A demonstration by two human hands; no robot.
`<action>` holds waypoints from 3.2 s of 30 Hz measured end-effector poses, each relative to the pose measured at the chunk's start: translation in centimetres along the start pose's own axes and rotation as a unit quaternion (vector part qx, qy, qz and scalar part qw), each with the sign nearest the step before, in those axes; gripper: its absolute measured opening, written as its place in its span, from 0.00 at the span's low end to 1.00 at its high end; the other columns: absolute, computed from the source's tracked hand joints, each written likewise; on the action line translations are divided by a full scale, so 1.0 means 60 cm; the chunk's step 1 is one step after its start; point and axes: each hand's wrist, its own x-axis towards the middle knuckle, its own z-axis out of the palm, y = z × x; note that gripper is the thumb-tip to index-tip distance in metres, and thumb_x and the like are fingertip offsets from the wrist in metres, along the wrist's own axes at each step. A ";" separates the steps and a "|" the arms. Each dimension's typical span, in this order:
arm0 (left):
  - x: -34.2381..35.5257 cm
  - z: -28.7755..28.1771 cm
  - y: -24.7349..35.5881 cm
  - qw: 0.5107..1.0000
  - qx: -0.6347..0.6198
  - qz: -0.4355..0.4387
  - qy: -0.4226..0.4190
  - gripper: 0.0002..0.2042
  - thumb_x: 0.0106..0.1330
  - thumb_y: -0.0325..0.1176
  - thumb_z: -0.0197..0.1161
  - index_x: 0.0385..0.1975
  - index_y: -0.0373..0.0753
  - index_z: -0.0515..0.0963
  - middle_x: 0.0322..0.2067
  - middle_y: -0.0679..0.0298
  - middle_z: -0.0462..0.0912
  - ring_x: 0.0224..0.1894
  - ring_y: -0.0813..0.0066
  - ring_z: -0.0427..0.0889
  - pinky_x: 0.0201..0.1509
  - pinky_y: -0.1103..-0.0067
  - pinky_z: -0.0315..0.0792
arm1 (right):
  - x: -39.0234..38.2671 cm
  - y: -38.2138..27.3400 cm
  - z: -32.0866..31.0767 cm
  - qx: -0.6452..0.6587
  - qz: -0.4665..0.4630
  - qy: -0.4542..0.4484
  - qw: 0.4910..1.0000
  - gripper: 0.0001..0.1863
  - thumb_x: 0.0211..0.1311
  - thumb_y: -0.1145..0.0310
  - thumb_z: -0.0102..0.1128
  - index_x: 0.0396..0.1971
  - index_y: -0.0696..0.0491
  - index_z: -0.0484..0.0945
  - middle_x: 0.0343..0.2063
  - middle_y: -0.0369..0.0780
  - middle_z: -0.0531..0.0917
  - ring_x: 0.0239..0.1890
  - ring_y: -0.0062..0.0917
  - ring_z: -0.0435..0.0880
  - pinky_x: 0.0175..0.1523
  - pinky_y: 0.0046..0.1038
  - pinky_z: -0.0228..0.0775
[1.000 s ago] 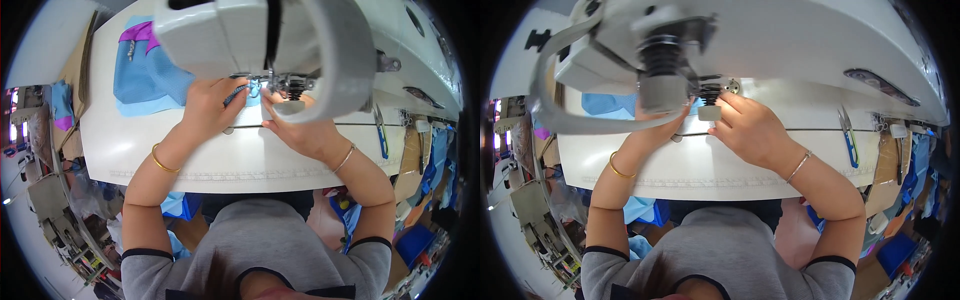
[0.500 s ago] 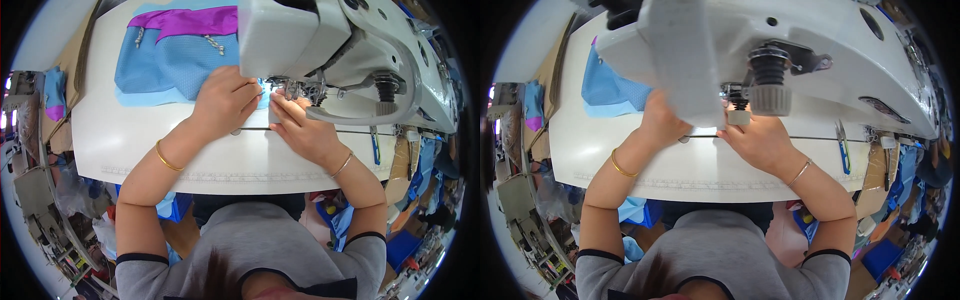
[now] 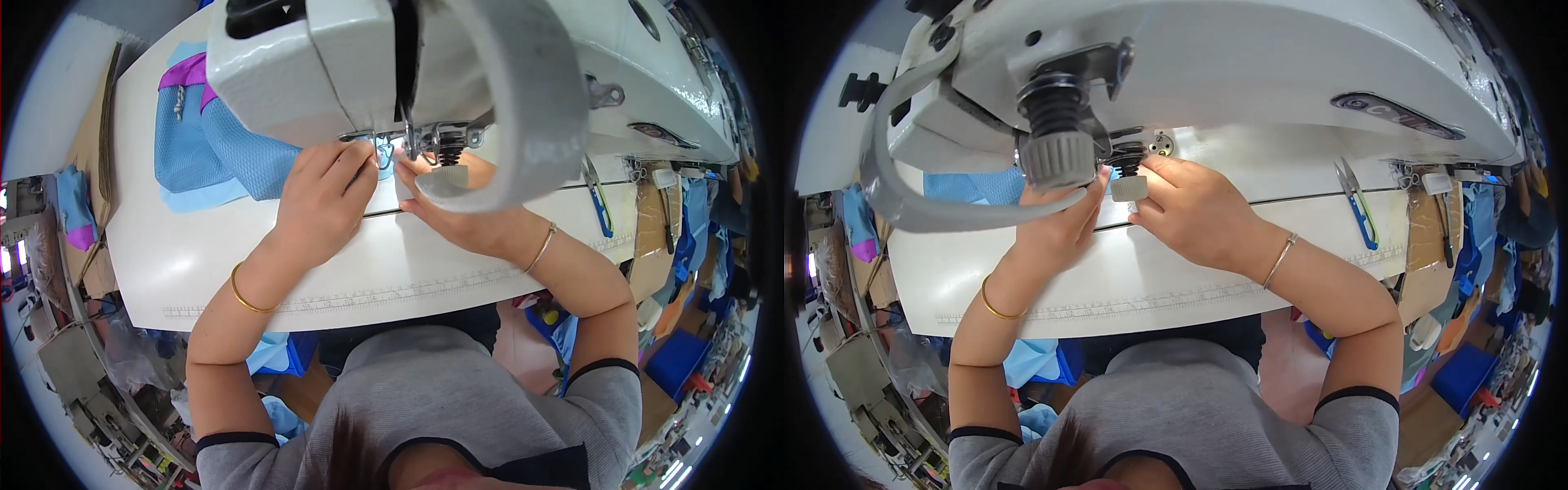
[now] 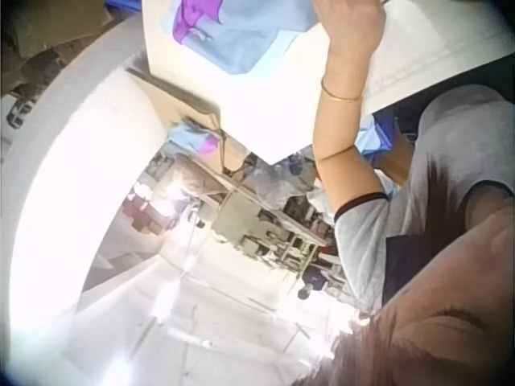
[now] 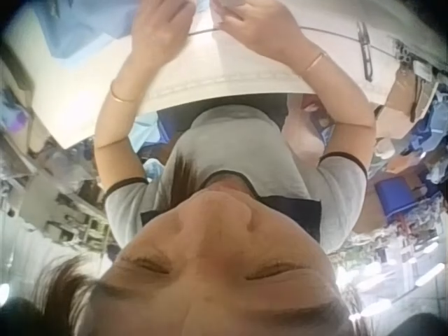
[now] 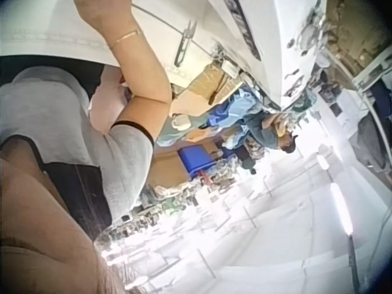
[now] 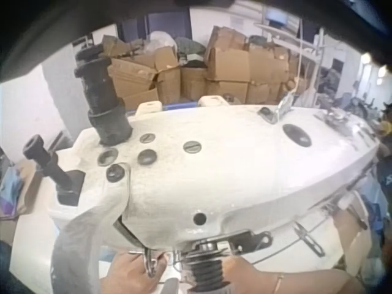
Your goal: Sewing together fabric components for a light blue and purple bag using an industrial sewing machine.
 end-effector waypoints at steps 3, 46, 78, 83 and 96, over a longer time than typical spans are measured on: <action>-0.006 0.000 -0.001 1.000 0.011 0.007 -0.011 0.12 0.52 0.24 0.66 0.37 0.31 0.80 0.44 0.58 0.81 0.43 0.64 0.81 0.45 0.70 0.74 | 0.002 0.002 0.007 0.004 -0.008 0.022 1.000 0.07 0.57 0.65 0.69 0.30 0.52 0.82 0.38 0.37 0.79 0.51 0.33 0.80 0.50 0.33 0.79; 0.010 0.014 -0.005 0.999 -0.002 -0.024 0.043 0.09 0.47 0.25 0.66 0.30 0.33 0.78 0.36 0.61 0.81 0.41 0.64 0.81 0.44 0.70 0.75 | 0.006 0.021 0.007 -0.031 0.051 -0.018 0.998 0.26 0.61 0.61 0.71 0.60 0.47 0.80 0.53 0.34 0.85 0.52 0.29 0.86 0.43 0.27 0.80; 0.003 0.028 -0.012 0.997 0.023 -0.013 0.071 0.09 0.51 0.25 0.65 0.33 0.34 0.80 0.37 0.61 0.81 0.42 0.63 0.81 0.45 0.69 0.75 | 0.015 0.016 0.009 -0.012 0.062 0.025 0.998 0.11 0.61 0.59 0.69 0.36 0.51 0.86 0.32 0.37 0.82 0.38 0.33 0.80 0.43 0.34 0.75; 0.033 -0.019 -0.022 0.994 -0.052 -0.093 0.004 0.04 0.56 0.26 0.66 0.30 0.36 0.80 0.35 0.62 0.83 0.41 0.61 0.82 0.49 0.64 0.72 | 0.011 0.020 0.013 -0.001 0.026 0.058 0.998 0.08 0.59 0.62 0.71 0.29 0.51 0.87 0.35 0.35 0.82 0.45 0.32 0.79 0.50 0.34 0.77; 0.121 -0.118 -0.110 0.929 -0.050 -0.147 -0.334 0.13 0.64 0.34 0.67 0.47 0.40 0.84 0.44 0.54 0.86 0.48 0.53 0.83 0.56 0.62 0.76 | 0.014 0.011 -0.008 -0.032 0.021 0.059 0.998 0.09 0.61 0.64 0.69 0.35 0.54 0.84 0.39 0.39 0.83 0.51 0.35 0.80 0.55 0.35 0.77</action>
